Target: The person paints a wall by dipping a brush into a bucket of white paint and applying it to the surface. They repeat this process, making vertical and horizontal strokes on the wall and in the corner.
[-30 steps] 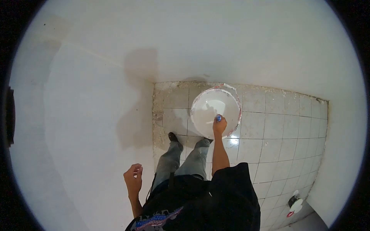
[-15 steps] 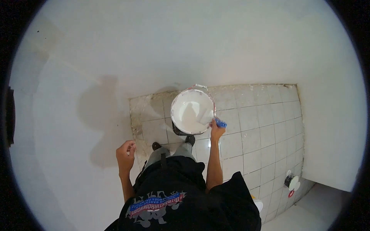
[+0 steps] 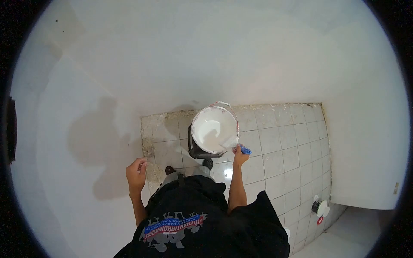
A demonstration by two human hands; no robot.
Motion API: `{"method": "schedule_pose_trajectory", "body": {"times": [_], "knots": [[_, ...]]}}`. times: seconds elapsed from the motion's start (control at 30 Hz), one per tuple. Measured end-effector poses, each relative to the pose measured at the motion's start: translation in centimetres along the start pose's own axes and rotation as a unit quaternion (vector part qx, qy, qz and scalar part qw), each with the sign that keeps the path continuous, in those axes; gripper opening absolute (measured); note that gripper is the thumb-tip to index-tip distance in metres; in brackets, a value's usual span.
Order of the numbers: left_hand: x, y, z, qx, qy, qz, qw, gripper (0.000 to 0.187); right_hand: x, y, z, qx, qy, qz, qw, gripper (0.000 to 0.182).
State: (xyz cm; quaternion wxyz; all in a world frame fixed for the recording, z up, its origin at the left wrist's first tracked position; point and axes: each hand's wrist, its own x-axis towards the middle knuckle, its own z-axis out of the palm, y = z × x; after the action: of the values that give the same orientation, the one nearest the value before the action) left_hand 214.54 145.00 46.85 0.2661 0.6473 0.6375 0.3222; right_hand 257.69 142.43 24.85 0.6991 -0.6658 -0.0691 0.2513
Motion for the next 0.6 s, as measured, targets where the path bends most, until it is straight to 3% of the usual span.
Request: {"method": "schedule_pose_trajectory", "body": {"times": [0.07,0.27,0.47,0.6], "knots": [[-0.7,0.0,-0.5,-0.003,0.007,-0.007,1.000,0.012,-0.1,1.4,-0.4,-0.033,0.023,-0.006,0.999,0.022],[-2.5,-0.6,-1.1,0.001,0.030,-0.029,0.999,0.012,-1.1,-0.3,0.5,0.045,-0.019,0.005,0.999,0.019],[-3.2,0.4,-1.0,0.003,0.027,-0.029,0.999,0.012,-0.7,1.6,0.0,0.010,0.050,0.044,0.998,0.021],[-4.3,0.1,-1.3,-0.008,0.038,-0.020,0.999,0.013,-1.4,0.5,0.3,0.060,0.030,0.040,0.997,0.020]]}}
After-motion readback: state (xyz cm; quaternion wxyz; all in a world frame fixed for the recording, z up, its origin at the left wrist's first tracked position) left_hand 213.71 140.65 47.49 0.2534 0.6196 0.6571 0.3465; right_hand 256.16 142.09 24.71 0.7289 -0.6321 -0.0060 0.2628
